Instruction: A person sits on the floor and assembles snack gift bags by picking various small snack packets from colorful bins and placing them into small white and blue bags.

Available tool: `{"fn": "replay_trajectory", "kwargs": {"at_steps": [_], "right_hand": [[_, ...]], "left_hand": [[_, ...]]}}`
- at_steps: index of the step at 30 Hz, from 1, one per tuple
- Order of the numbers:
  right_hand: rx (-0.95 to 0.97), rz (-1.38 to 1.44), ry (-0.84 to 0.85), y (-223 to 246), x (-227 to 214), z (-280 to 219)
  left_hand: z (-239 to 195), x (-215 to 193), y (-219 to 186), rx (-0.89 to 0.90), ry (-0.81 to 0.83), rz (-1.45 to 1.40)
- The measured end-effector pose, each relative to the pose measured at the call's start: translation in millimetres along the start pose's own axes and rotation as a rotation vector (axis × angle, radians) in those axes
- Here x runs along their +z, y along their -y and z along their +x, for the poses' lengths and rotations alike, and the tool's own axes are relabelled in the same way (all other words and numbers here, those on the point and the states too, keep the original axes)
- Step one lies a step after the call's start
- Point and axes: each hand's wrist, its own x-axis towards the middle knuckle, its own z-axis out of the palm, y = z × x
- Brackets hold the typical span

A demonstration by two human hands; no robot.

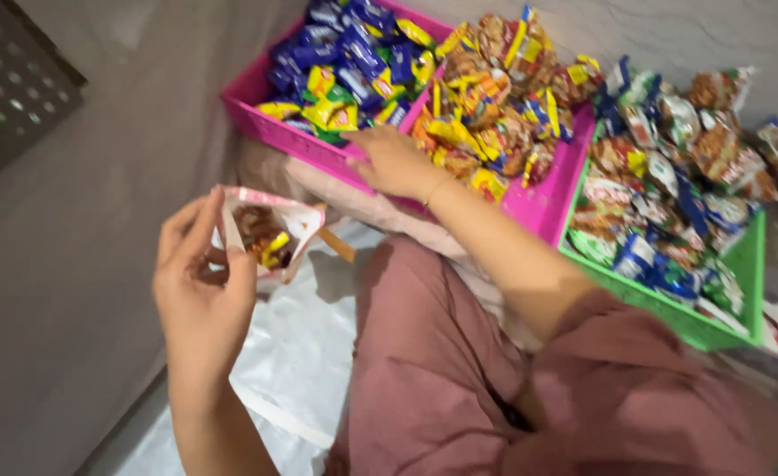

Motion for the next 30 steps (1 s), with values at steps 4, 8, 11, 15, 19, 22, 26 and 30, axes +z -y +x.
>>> {"fn": "replay_trajectory", "kwargs": {"at_steps": [4,8,11,15,19,22,26,30], "right_hand": [[0.333,-0.041,0.278,-9,34,39],[0.550,-0.044,0.217,10,21,63],[0.594,-0.020,0.157,7,27,67],[0.518,0.155,-0.381,-5,38,63],[0.390,0.370,-0.629,-4,21,41],[0.305,0.366,-0.672,-4,2,23],[0.326,0.640,-0.658,24,-58,-32],[0.205,0.757,-0.637,70,-133,-104]], "left_hand": [[8,4,27,-0.123,-0.010,-0.009],[11,22,55,-0.173,0.027,-0.055],[11,35,67,-0.241,0.033,-0.087],[12,51,69,-0.274,0.038,-0.044],[10,58,51,-0.243,0.038,-0.011],[13,62,32,-0.197,0.061,0.001],[14,77,6,-0.157,0.063,-0.025],[10,95,-23,-0.077,0.098,-0.080]]}}
